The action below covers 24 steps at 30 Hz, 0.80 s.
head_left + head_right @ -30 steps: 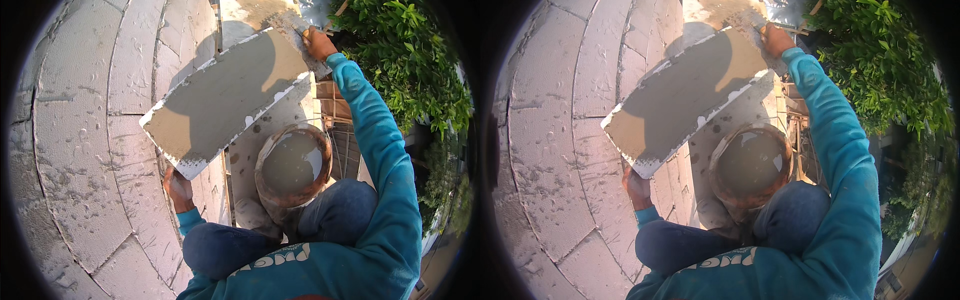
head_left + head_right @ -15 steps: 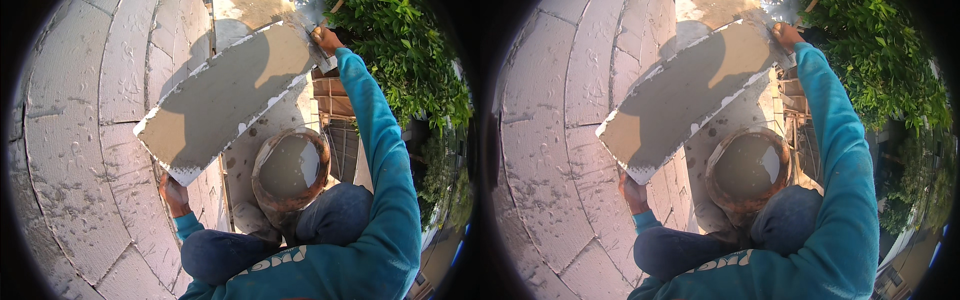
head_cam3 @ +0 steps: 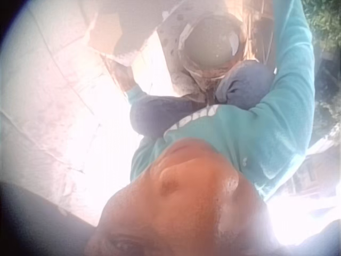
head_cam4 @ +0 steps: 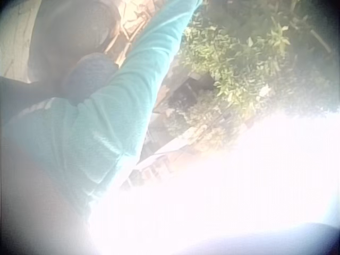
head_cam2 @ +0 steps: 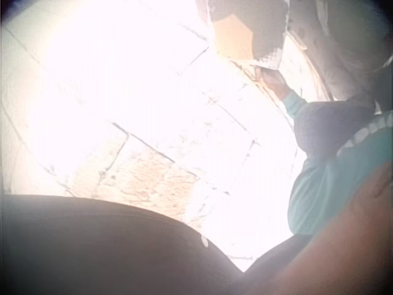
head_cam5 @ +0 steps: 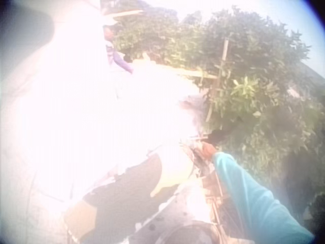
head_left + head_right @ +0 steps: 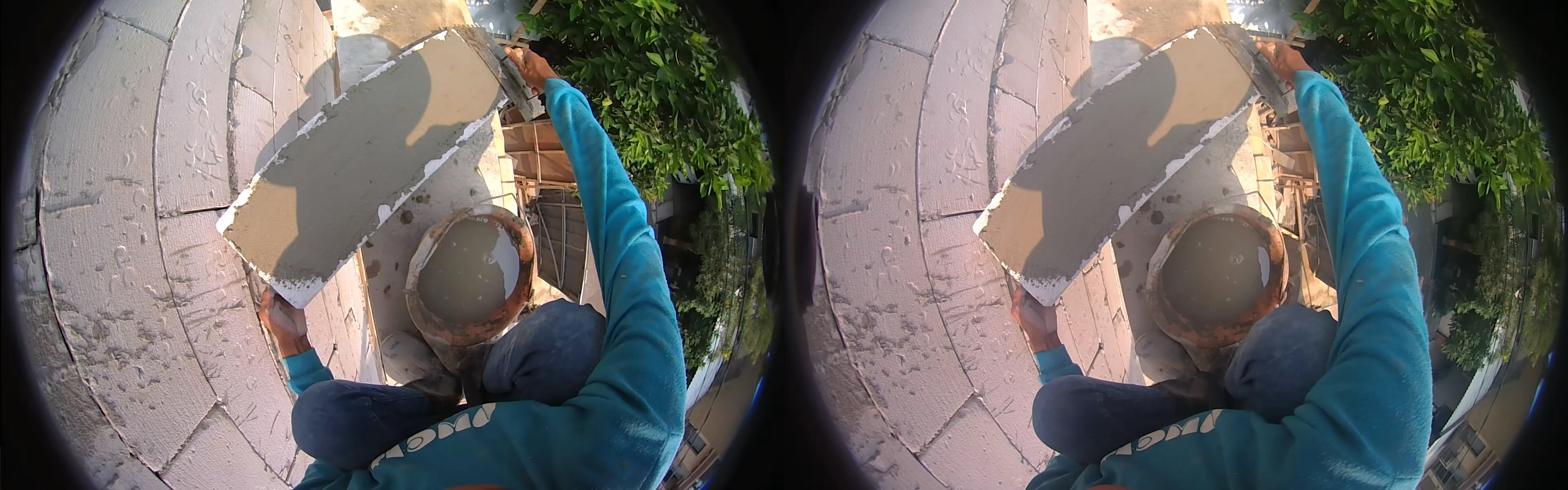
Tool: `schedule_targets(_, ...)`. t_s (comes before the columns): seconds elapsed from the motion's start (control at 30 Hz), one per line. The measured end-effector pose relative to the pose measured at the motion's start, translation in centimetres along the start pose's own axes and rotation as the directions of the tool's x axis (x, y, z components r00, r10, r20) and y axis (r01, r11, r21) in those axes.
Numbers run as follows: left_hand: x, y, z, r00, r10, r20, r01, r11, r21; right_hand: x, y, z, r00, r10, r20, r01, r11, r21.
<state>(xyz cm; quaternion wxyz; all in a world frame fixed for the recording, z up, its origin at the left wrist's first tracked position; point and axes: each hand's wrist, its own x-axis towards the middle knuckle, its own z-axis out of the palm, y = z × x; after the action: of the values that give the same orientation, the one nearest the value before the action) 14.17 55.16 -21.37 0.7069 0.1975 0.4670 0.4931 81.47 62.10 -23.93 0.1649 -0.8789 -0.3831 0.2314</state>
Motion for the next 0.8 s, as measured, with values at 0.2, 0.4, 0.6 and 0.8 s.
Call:
schedule_targets(0.2, 0.5, -0.3, -1.0, 1.000, 0.009, 0.014, -0.009, 1.000, 0.018, 0.7, 0.8, 0.3, 0.998, 0.069, -0.010, -0.070, 0.995, -0.064)
schedule_targets(0.4, 1.6, -0.9, -2.5, 0.989, 0.020, 0.145, -0.015, 0.999, -0.041, -0.2, 2.1, -1.6, 0.989, 0.093, -0.117, -0.106, 0.987, -0.117)
schedule_targets(0.6, 2.0, -1.3, -3.2, 0.988, 0.018, 0.153, -0.021, 1.000, 0.017, -0.9, 0.0, -5.6, 0.994, -0.005, -0.106, 0.014, 0.997, 0.081)
schedule_targets(0.8, 1.7, -1.1, -2.7, 0.997, 0.020, 0.081, -0.022, 0.999, 0.030, -2.0, -3.9, -4.0, 0.988, -0.115, 0.102, 0.064, 0.912, 0.404)
